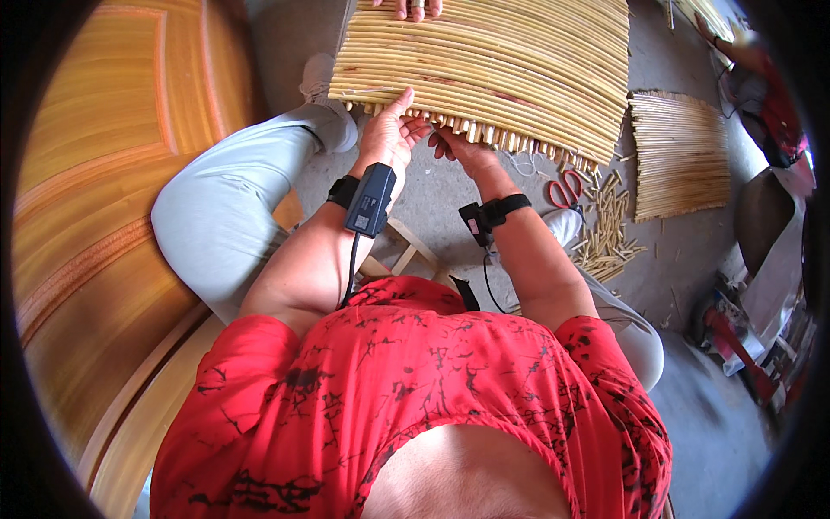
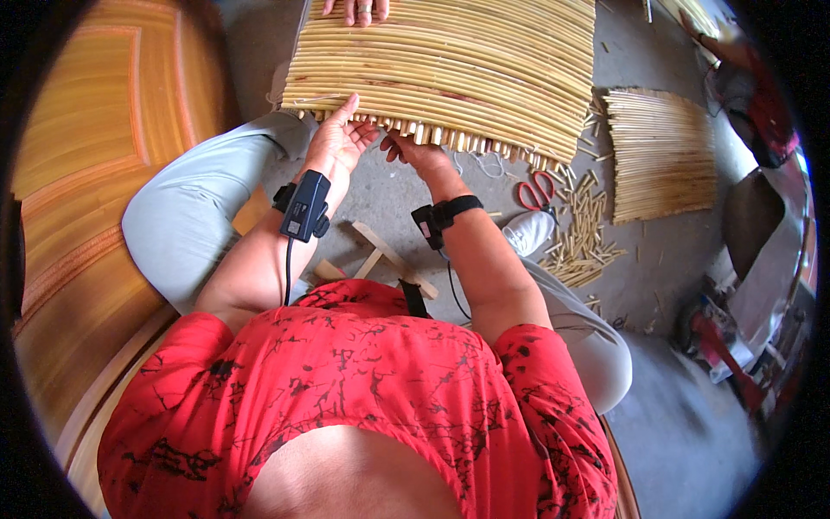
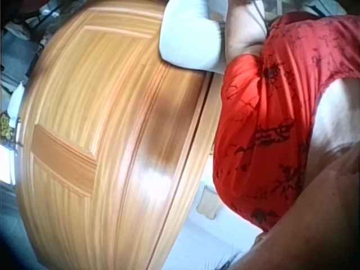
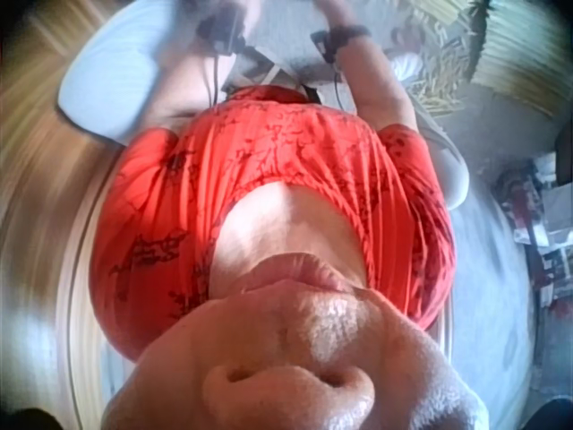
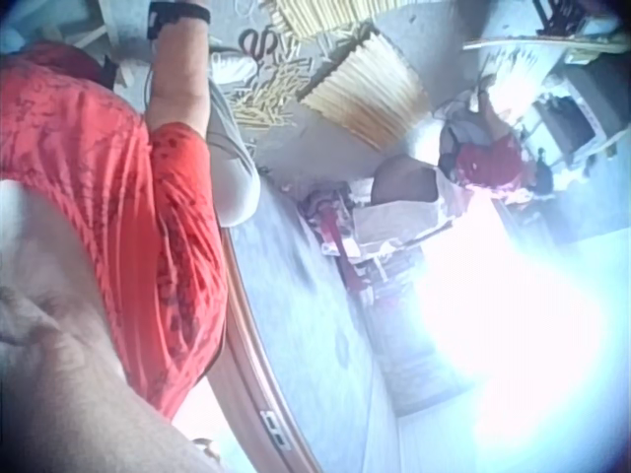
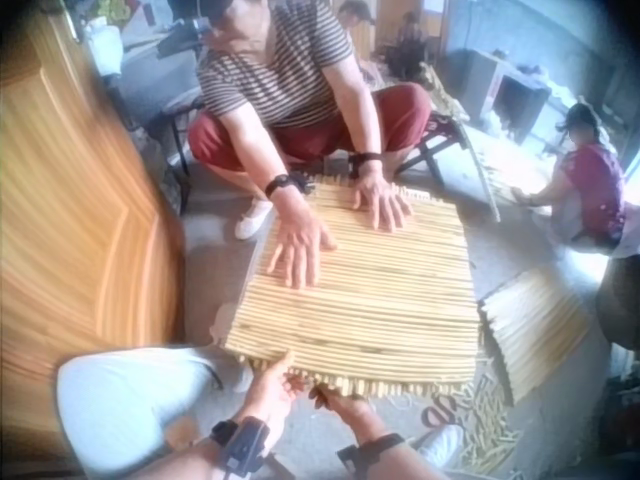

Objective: The recorder is assembling small bamboo sticks into a mat by tying them together with string and trimming edges with scissors.

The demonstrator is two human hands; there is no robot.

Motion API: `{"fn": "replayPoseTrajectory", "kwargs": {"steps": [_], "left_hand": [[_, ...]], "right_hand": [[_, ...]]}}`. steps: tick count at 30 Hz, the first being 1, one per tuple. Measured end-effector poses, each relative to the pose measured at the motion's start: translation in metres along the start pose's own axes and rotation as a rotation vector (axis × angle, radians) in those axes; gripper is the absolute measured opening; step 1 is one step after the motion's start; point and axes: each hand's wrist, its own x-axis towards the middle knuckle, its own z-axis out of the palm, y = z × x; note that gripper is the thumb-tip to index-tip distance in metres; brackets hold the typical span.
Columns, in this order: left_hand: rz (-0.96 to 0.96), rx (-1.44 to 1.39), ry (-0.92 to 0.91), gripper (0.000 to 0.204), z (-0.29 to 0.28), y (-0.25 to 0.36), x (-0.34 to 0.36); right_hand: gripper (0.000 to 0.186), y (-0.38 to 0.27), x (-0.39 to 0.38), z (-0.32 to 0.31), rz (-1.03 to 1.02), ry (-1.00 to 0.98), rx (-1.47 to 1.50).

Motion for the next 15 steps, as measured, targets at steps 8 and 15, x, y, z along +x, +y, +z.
{"fn": "replayPoseTrajectory", "kwargs": {"steps": [8, 15], "left_hand": [[-0.056, 0.083, 0.012, 0.043, -0.0008, 0.0066, -0.0043], [-0.013, 0.111, 0.023, 0.036, 0.0028, 0.0067, -0.0052]], "right_hand": [[0.017, 0.008, 0.0009, -0.0039, -0.077, -0.049, 0.102], [0.015, 0.0081, 0.0065, 0.0015, -0.124, -0.065, 0.218]]}}
